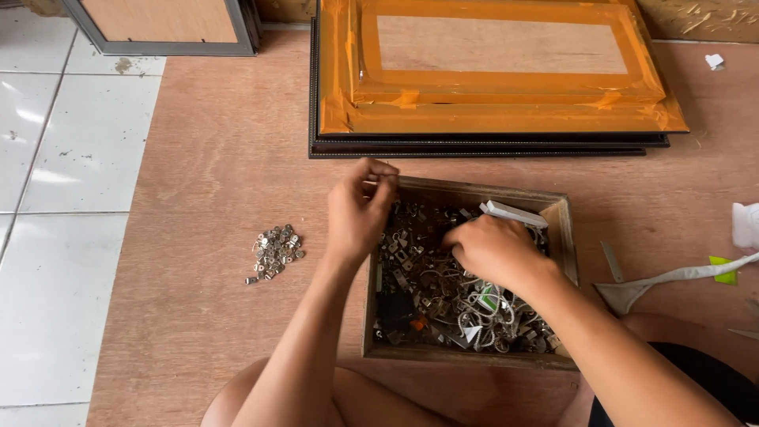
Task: Sorting small metal frame hangers from a box of mixed hardware and placing them in a pile on a wooden surface.
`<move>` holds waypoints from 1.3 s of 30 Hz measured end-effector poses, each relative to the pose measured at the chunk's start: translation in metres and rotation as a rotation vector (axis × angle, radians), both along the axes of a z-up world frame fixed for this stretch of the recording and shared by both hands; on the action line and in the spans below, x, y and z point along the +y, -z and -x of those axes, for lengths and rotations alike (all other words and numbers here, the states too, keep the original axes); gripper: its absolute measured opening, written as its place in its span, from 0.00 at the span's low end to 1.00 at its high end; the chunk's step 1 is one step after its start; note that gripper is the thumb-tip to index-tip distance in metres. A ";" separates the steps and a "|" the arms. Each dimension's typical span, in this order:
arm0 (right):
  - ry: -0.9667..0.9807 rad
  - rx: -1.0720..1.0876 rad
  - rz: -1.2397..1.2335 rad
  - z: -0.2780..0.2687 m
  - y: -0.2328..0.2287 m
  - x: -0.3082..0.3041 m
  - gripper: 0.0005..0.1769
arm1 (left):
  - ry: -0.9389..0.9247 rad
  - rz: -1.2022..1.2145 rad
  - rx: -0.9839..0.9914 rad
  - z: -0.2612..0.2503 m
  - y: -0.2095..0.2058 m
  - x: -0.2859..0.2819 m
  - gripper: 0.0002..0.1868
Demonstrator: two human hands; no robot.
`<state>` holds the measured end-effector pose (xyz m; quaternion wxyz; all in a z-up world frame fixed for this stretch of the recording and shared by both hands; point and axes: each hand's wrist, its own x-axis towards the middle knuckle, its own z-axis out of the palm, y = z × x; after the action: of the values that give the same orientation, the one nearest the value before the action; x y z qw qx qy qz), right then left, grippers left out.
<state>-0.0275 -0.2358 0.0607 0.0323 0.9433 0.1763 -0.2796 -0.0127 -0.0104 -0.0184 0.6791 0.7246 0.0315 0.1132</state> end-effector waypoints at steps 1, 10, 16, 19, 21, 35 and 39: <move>-0.001 0.001 0.002 -0.005 0.012 0.001 0.16 | -0.001 0.002 0.001 0.001 0.000 -0.007 0.05; 0.041 -0.204 -0.242 -0.015 0.090 -0.002 0.15 | -0.067 0.043 0.036 0.005 -0.019 -0.015 0.07; 0.018 -0.231 -0.136 -0.023 0.098 -0.014 0.13 | -0.117 0.017 0.055 0.007 -0.028 -0.012 0.07; 0.048 -0.231 -0.194 -0.021 0.102 -0.008 0.15 | -0.100 -0.035 0.048 0.008 -0.029 -0.016 0.07; -0.020 -0.223 -0.235 -0.018 0.100 0.003 0.14 | -0.111 -0.047 -0.014 0.008 -0.026 -0.018 0.07; 0.009 -0.235 -0.295 -0.041 0.131 0.019 0.13 | -0.445 -0.111 0.169 0.151 -0.059 -0.041 0.09; 0.244 -0.049 -0.628 -0.020 0.067 -0.002 0.18 | -0.427 -0.102 0.233 0.191 -0.071 -0.069 0.09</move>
<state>-0.0076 -0.2379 -0.0064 -0.2894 0.9278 0.1387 -0.1904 -0.2034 -0.0790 0.0530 0.5941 0.7429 0.2564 0.1712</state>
